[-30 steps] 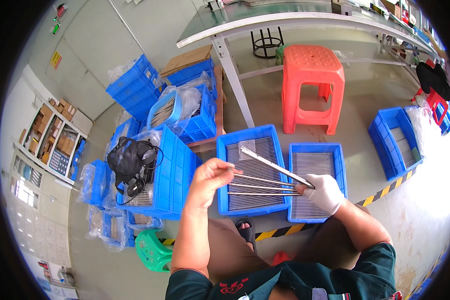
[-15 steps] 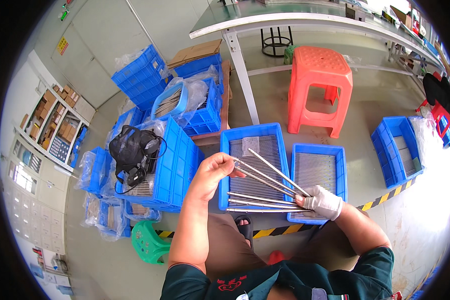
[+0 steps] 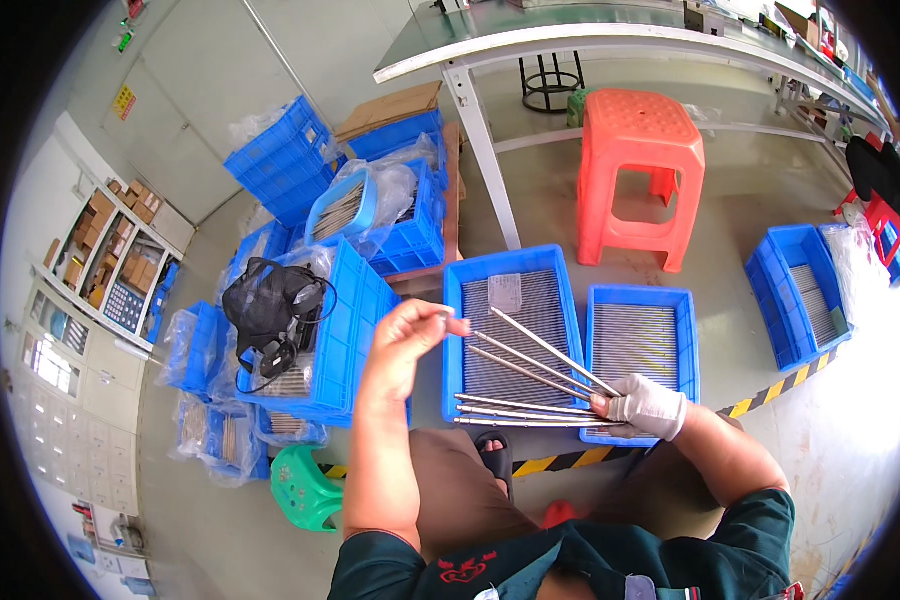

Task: The person sorts metal rods and washers into blue bins by hand, organizing them on the floor while wearing gloves.

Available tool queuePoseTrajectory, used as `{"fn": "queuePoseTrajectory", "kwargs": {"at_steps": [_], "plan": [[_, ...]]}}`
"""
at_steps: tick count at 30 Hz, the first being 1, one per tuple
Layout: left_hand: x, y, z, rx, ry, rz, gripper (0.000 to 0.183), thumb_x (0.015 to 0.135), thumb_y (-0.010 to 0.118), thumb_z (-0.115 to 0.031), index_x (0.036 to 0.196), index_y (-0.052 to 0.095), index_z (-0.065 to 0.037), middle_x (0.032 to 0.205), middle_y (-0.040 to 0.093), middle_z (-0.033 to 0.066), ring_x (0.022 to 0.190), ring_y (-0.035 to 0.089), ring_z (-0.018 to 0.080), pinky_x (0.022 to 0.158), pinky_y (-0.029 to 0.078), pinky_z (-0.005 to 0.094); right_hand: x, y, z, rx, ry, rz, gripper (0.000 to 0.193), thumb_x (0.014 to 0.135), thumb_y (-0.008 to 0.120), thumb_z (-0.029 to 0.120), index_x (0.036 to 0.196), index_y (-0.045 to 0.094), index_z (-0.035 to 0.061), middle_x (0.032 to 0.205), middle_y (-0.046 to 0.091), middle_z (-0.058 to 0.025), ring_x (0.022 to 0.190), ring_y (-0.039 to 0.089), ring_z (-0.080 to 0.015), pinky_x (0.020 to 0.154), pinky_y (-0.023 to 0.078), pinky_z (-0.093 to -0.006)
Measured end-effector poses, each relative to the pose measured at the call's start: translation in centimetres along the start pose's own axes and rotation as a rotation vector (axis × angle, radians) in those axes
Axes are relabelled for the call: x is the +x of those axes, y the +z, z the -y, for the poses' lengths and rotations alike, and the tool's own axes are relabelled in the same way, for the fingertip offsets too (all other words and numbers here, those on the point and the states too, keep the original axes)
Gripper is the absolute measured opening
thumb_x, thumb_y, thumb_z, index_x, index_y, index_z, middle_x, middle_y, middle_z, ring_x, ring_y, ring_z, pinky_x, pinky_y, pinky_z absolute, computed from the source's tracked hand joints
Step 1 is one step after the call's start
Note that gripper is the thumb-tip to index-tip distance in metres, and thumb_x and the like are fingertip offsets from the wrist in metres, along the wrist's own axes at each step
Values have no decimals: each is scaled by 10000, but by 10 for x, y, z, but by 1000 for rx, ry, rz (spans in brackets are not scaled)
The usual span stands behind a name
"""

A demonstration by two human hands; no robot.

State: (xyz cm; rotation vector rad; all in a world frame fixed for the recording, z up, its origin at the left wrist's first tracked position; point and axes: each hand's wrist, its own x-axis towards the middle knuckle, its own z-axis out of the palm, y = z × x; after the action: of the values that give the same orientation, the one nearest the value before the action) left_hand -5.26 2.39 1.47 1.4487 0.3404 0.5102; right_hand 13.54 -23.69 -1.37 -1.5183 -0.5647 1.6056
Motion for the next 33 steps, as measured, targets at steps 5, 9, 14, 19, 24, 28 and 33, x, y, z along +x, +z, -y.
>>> {"fn": "queuePoseTrajectory", "kwargs": {"at_steps": [5,9,14,19,24,28,33], "plan": [[1,14,5,-25,-32,111,217,870,613,-182,987,587,-1,965,654,153,940,623,224,862,451,339,5,1,-4,-150,-37,-11,417,891,569,418,830,605,8,600,470,7,529,471,-75,490,402,-235],[1,8,11,-29,-54,108,209,855,630,-160,977,583,3,969,651,154,939,622,225,877,452,345,7,2,-6,-145,-43,-31,437,895,557,429,820,606,1,574,464,0,521,466,-80,484,390,-253],[-1,14,6,-17,-59,102,172,844,638,-105,977,585,-8,963,656,127,937,610,179,836,452,286,4,7,1,-501,-213,-198,438,901,555,413,801,604,-11,545,459,-16,495,436,-98,473,369,-272],[-3,14,2,-71,-46,152,160,838,634,-64,983,588,-15,963,660,111,942,606,154,825,458,261,8,2,-7,-206,-83,-22,431,900,554,417,809,611,0,548,463,-11,493,427,-101,468,362,-273],[1,-5,-4,-25,103,-23,215,849,629,-136,1022,594,-14,908,666,146,964,620,273,933,432,401,7,3,-4,-348,-52,-67,427,898,554,425,827,623,10,558,486,-16,501,444,-103,473,377,-280],[0,15,2,-54,-18,97,199,855,634,-133,996,592,1,950,661,129,944,614,195,870,444,298,12,3,-6,-454,-51,-34,429,898,538,447,850,640,34,569,524,-24,515,481,-111,487,403,-281],[0,14,5,-58,-35,144,205,854,638,-131,999,587,4,949,656,118,936,613,194,867,449,304,12,6,-5,-484,-25,-42,437,897,537,454,869,649,33,575,530,-26,524,491,-113,497,411,-277]]}}
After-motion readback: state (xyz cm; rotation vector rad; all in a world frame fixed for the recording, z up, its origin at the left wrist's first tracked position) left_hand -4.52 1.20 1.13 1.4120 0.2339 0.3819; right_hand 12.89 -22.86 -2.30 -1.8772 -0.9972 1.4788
